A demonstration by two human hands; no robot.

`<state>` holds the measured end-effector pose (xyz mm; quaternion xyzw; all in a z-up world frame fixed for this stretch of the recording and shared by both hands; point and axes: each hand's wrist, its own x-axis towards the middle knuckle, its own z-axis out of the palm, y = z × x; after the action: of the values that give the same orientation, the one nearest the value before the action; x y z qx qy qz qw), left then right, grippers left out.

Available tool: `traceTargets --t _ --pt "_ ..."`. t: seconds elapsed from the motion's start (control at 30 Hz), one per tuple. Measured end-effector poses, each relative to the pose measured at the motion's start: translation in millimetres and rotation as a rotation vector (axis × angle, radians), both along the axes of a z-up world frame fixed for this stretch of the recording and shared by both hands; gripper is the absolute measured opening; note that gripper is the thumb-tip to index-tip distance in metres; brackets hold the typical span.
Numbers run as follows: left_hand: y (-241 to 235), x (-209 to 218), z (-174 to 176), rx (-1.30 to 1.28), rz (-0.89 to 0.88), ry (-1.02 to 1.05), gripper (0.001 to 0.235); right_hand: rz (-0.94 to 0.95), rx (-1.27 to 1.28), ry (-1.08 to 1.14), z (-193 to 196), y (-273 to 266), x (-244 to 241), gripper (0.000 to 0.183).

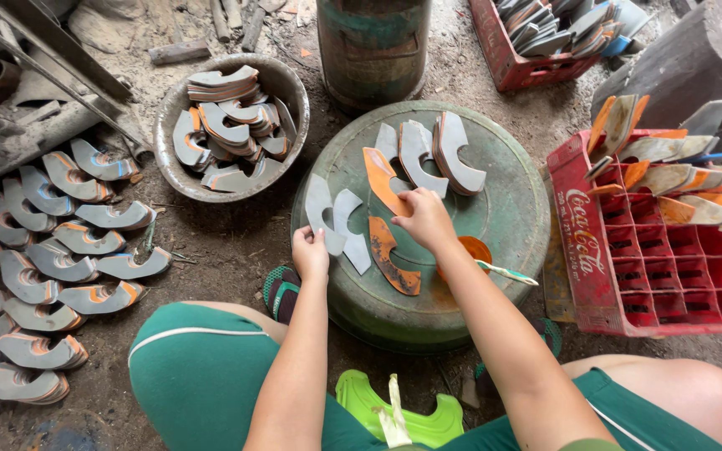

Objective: The person sits on the ground and applies orange paint to curved metal pieces using a small brush. They pick up each piece, paint its surface, and place it into a red crate to dry.

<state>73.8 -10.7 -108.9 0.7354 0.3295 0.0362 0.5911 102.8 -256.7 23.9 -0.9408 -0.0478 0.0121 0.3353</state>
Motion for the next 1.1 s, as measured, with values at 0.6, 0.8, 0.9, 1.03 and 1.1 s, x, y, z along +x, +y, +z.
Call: traceTargets --t 0.6,0.8,0.9,1.03,1.1 --pt "-18 10 46 -0.356 -0.111 -0.281 0.028 -0.088 0.089 -0.137 25 6 -44 0.053" --pt "-18 7 56 -0.376 -0.171 -0.268 0.035 -0.113 0.271 -0.095 27 -14 -70 0.053" --pt "-15 2 47 -0.159 -0.284 -0.188 0.038 -0.156 0.810 0.177 22 -21 -75 0.051" --pt "-14 0 17 -0.418 -0.202 -0.182 0.035 -0.199 1.576 0.524 18 -35 -83 0.044" --pt "-11 -3 -3 -0.524 -0.151 -0.152 0.033 -0.210 1.631 0.574 15 -38 -87 0.044"
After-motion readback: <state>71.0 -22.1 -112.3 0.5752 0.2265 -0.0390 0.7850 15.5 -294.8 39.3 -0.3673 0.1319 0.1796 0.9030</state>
